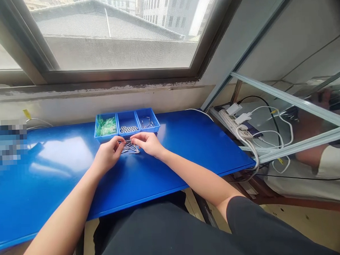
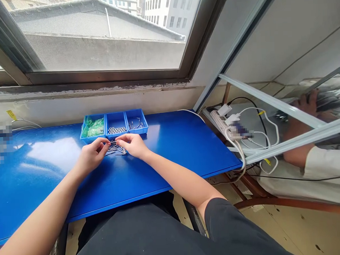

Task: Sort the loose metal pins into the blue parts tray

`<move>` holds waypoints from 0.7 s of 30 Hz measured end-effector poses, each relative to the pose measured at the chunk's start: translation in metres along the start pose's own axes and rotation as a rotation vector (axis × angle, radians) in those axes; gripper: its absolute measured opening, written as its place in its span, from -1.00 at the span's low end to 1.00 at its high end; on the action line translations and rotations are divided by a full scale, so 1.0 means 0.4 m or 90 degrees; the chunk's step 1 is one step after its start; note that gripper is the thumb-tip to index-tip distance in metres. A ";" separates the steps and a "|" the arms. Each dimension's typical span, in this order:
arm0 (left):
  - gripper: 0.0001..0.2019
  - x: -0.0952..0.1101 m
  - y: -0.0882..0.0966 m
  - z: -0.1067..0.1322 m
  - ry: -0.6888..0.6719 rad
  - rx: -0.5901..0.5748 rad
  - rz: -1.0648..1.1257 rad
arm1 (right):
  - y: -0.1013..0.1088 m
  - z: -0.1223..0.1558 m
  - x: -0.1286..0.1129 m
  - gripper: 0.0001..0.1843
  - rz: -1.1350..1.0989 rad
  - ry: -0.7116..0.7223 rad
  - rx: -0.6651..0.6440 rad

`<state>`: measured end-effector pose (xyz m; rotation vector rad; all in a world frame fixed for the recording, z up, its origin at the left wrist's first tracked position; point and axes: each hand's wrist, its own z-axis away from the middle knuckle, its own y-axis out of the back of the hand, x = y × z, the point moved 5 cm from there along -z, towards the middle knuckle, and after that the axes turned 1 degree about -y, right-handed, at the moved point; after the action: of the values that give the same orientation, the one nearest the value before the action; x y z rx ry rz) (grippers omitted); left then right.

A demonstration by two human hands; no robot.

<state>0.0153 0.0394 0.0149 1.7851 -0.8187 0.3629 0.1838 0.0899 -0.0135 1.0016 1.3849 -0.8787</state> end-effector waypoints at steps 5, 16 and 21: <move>-0.72 -0.004 0.000 -0.001 0.012 -0.009 -0.020 | -0.001 0.002 0.003 -0.70 0.033 0.019 -0.002; -0.77 -0.007 0.001 0.001 0.003 0.011 0.017 | 0.005 -0.003 0.008 -0.66 0.001 -0.005 0.009; -0.76 -0.007 -0.003 0.001 0.002 0.004 0.012 | -0.001 -0.001 0.006 -0.64 -0.002 0.012 0.003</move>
<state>0.0140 0.0405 0.0121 1.7839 -0.8333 0.3812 0.1832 0.0902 -0.0160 1.0129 1.4010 -0.8776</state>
